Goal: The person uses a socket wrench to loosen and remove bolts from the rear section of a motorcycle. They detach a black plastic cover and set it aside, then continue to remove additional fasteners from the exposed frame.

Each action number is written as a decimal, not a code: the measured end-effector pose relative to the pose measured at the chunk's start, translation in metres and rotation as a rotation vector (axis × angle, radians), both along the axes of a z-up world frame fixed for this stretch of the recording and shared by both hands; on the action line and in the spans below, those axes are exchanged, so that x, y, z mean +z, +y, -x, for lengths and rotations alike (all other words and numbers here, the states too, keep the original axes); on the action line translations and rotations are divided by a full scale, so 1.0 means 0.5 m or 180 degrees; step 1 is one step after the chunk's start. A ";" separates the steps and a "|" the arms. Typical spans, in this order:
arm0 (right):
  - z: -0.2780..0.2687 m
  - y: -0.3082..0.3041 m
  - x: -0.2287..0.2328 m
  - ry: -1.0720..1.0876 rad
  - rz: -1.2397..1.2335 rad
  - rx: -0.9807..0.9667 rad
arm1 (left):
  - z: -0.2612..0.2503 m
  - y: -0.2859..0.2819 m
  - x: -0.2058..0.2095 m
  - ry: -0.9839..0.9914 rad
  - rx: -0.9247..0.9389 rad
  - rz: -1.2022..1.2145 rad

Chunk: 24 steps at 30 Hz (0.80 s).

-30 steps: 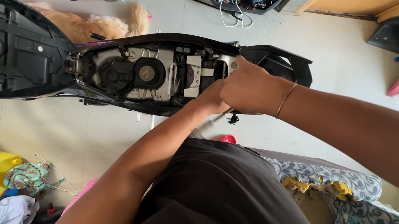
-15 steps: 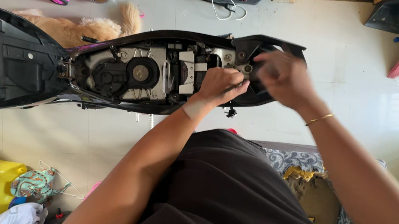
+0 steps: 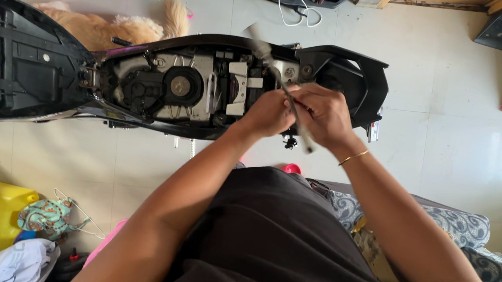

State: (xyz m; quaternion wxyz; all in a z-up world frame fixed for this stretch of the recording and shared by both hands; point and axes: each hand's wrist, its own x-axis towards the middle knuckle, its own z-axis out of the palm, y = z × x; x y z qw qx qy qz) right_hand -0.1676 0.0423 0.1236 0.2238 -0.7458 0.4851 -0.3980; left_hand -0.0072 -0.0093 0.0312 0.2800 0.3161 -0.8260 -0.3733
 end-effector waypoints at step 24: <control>0.037 -0.040 0.025 0.0208 -0.0955 0.0441 | -0.010 0.010 -0.005 -0.0328 0.0146 0.0347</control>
